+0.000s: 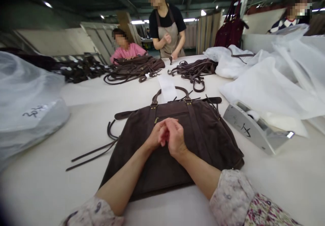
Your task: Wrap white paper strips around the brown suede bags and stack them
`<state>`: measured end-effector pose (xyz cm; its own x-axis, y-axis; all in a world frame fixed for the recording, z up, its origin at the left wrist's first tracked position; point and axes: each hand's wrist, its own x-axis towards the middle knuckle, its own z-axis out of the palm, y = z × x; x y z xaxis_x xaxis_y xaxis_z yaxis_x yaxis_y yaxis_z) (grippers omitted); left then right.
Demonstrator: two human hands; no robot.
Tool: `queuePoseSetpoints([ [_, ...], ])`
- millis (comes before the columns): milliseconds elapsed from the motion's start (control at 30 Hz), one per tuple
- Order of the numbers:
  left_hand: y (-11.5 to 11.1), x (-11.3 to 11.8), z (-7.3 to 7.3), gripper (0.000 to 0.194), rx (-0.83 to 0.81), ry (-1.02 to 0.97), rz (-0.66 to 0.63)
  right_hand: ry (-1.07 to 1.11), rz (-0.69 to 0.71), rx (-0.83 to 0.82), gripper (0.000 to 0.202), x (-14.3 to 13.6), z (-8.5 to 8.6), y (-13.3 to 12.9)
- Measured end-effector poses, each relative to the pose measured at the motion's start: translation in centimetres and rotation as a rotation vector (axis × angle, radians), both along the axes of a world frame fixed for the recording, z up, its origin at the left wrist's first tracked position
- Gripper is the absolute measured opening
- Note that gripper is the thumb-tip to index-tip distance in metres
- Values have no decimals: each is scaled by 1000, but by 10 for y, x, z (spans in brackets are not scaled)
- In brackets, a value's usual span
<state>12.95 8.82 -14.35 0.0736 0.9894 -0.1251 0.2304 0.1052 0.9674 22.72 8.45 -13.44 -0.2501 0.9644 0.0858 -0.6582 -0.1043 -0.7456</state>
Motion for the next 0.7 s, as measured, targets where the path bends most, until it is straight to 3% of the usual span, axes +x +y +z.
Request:
queuePoseSetpoints([
  [133,4,1,18,29,321,124,22,53,-258,-213,32,21,-13,25],
  [200,-6,4,24,21,438,202,5,47,-238,-291,34,26,-22,27],
  [300,-36,7,26,17,588,420,-131,9,-136,-311,38,27,-34,22],
  [400,-69,7,18,18,645,632,-178,-58,-84,-299,41,26,-43,14],
  [500,-92,5,7,41,672,882,-253,-106,-69,-299,41,26,-50,11],
  [567,-100,6,-1,44,728,1051,-323,-151,-37,-300,38,28,-49,9],
  [633,-103,9,-12,37,807,1180,-305,-248,79,-321,32,32,-41,11],
  [700,-104,13,-26,25,907,1261,-207,-420,301,-348,27,35,-26,20],
])
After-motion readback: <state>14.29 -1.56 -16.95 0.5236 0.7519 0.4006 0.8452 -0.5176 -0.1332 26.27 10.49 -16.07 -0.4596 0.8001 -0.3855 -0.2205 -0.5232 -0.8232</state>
